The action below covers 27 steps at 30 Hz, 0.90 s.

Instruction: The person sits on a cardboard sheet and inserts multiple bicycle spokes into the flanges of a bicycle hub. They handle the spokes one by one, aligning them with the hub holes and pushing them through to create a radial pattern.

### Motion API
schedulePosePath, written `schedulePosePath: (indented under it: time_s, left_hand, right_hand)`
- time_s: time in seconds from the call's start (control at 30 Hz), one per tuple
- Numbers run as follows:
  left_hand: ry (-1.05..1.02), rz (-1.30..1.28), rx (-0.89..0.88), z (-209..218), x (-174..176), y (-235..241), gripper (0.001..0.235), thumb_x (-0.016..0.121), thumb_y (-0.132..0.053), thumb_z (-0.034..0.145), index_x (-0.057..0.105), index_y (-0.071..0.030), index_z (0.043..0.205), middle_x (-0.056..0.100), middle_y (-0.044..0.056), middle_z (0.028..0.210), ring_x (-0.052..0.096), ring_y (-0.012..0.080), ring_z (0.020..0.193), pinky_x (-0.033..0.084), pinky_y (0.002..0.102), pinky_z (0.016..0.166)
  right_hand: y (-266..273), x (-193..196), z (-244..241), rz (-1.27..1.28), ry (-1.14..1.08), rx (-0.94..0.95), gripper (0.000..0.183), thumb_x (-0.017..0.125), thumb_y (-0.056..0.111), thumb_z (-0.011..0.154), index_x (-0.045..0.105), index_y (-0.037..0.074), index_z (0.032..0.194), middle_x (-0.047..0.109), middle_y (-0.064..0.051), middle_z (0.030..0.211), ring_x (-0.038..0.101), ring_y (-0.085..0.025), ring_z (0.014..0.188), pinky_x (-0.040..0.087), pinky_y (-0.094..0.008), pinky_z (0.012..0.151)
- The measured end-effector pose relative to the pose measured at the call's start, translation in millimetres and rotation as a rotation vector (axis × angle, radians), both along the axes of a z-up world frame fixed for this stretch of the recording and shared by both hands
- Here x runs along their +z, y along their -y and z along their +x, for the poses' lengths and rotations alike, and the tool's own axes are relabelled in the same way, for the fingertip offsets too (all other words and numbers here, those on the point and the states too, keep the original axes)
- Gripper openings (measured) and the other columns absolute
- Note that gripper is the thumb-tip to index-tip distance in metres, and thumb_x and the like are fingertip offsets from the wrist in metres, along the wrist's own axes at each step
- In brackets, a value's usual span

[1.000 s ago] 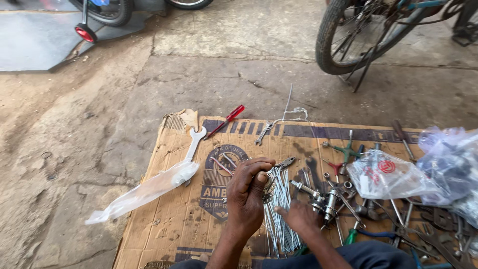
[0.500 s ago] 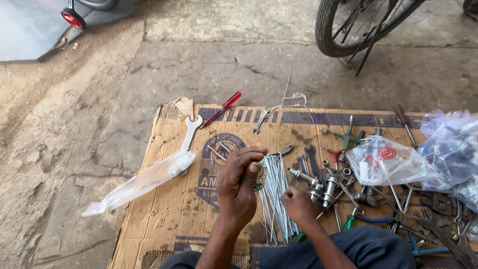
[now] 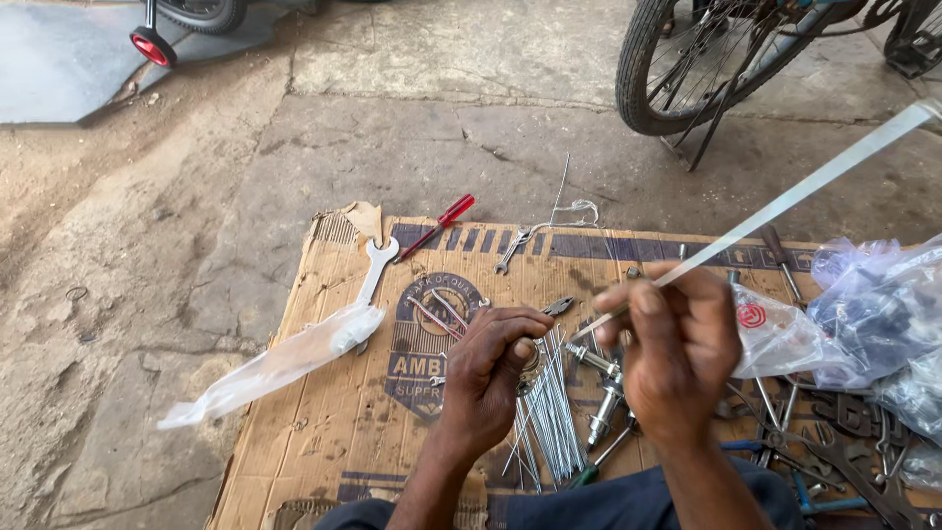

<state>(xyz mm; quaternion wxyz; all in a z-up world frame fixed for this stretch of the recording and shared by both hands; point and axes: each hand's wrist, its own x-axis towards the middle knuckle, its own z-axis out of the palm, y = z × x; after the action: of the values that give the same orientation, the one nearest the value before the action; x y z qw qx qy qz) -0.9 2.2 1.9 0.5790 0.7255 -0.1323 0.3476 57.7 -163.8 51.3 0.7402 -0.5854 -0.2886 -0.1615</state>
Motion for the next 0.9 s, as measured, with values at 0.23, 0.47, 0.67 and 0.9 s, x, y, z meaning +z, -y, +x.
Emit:
schedulePosePath:
  time_s: [0.23, 0.47, 0.67, 0.9]
  left_hand:
    - [-0.036, -0.031, -0.031, -3.5, 2.4, -4.1, 0.021, 0.058, -0.023, 0.107, 0.069, -0.005, 0.111, 0.075, 0.008, 0.115, 0.071, 0.0222, 0.106, 0.057, 0.036, 0.091]
    - [-0.049, -0.023, -0.037, 1.4, -5.5, -4.7, 0.020, 0.058, -0.022, 0.107, 0.069, -0.005, 0.110, 0.075, 0.008, 0.113, 0.070, 0.0225, 0.104, 0.056, 0.036, 0.089]
    - [-0.034, -0.043, -0.035, 4.2, -8.8, -5.3, 0.019, 0.060, -0.020, 0.107, 0.069, -0.003, 0.110, 0.074, 0.010, 0.112, 0.070, 0.0234, 0.104, 0.057, 0.036, 0.089]
    - [-0.058, -0.046, -0.017, -1.1, 2.1, -5.4, 0.019, 0.059, -0.020, 0.106, 0.070, -0.005, 0.109, 0.075, 0.008, 0.114, 0.071, 0.0225, 0.106, 0.057, 0.035, 0.089]
  right_hand:
    - [-10.8, 1.6, -2.0, -0.150, -0.078, 0.037, 0.017, 0.057, 0.009, 0.109, 0.054, 0.001, 0.123, 0.073, -0.014, 0.092, 0.064, -0.011, 0.069, 0.055, -0.024, 0.063]
    - [-9.4, -1.7, 9.2, -0.549, 0.112, 0.073, 0.012, 0.064, 0.014, 0.101, 0.063, 0.005, 0.109, 0.071, -0.006, 0.083, 0.061, -0.007, 0.063, 0.051, -0.020, 0.052]
    - [-10.9, -26.1, 2.9, -0.472, 0.094, 0.098, 0.017, 0.070, 0.016, 0.100, 0.067, 0.004, 0.111, 0.066, -0.004, 0.096, 0.058, -0.005, 0.074, 0.052, -0.020, 0.061]
    - [2.9, -82.1, -9.6, -0.284, -0.194, 0.116, 0.045, 0.075, 0.024, 0.097, 0.062, 0.001, 0.134, 0.070, -0.014, 0.119, 0.069, -0.020, 0.110, 0.060, -0.034, 0.097]
